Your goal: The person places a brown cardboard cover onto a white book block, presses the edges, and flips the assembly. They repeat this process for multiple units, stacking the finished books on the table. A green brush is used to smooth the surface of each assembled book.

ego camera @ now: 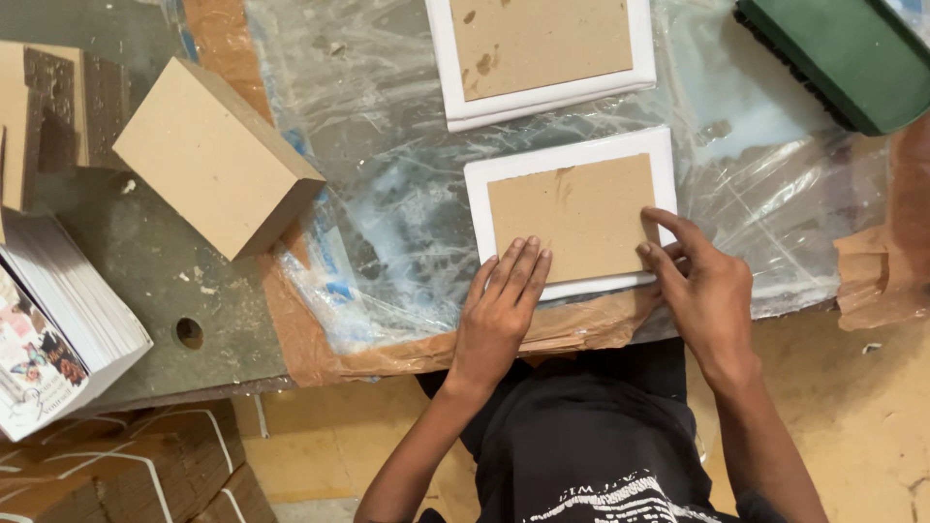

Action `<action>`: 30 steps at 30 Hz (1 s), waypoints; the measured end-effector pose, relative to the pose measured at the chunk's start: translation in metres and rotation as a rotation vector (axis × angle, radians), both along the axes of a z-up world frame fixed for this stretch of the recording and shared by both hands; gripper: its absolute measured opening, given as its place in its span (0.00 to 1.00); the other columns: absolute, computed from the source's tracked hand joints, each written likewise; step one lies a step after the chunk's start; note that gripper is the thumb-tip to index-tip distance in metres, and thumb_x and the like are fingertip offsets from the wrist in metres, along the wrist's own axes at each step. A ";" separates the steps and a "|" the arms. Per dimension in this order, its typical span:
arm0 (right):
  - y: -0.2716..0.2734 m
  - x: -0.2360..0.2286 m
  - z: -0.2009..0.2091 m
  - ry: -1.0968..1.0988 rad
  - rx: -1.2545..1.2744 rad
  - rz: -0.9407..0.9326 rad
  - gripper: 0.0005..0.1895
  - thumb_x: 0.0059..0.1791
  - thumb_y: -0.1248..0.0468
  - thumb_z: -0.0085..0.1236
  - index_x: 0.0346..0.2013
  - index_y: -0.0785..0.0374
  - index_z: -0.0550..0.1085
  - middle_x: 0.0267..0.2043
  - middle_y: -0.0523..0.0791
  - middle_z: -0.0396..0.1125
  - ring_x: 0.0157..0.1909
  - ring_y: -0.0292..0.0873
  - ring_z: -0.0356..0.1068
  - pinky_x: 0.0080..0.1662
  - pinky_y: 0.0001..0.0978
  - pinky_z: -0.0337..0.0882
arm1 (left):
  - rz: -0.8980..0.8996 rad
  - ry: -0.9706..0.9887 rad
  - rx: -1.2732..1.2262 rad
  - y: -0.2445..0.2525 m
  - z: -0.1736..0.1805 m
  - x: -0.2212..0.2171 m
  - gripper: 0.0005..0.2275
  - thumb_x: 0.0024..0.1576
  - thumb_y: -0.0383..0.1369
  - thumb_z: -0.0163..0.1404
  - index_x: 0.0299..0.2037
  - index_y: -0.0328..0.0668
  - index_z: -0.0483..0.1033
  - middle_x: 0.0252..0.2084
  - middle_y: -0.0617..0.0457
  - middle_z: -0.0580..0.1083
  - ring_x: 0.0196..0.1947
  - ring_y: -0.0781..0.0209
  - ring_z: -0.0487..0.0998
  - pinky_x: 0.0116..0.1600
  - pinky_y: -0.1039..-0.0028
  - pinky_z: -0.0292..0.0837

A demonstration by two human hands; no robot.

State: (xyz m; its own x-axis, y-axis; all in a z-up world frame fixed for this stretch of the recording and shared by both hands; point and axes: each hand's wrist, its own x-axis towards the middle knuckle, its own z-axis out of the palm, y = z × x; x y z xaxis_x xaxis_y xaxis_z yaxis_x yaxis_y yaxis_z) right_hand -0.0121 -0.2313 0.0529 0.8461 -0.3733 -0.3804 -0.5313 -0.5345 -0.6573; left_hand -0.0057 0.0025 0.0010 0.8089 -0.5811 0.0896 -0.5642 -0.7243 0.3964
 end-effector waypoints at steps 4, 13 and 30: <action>-0.005 0.003 0.001 -0.013 -0.002 0.043 0.22 0.51 0.64 0.62 0.61 0.53 0.76 0.28 0.49 0.75 0.26 0.39 0.75 0.32 0.33 0.72 | 0.004 0.051 0.014 -0.002 0.006 0.004 0.25 0.58 0.21 0.49 0.69 0.41 0.67 0.72 0.51 0.67 0.73 0.56 0.65 0.73 0.57 0.61; -0.011 -0.001 -0.008 0.017 -0.110 0.137 0.22 0.51 0.61 0.63 0.62 0.51 0.76 0.26 0.50 0.73 0.24 0.43 0.73 0.31 0.37 0.71 | -0.007 0.064 0.006 0.001 -0.002 -0.001 0.25 0.57 0.20 0.50 0.68 0.39 0.69 0.71 0.50 0.67 0.72 0.55 0.66 0.73 0.57 0.61; 0.035 0.018 -0.017 -0.326 -0.517 0.606 0.27 0.47 0.55 0.65 0.61 0.50 0.74 0.68 0.52 0.64 0.70 0.52 0.63 0.60 0.45 0.67 | 0.683 0.249 -0.288 -0.019 0.011 0.054 0.23 0.57 0.33 0.60 0.61 0.35 0.70 0.51 0.43 0.70 0.55 0.45 0.70 0.59 0.54 0.67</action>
State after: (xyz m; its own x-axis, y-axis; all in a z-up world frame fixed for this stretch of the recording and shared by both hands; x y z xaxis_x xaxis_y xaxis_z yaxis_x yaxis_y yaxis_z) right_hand 0.0062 -0.1961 0.0357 0.9928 0.1191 0.0091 0.1156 -0.9394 -0.3228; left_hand 0.0487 -0.0161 0.0117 0.9950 0.0711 -0.0699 0.0997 -0.7283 0.6780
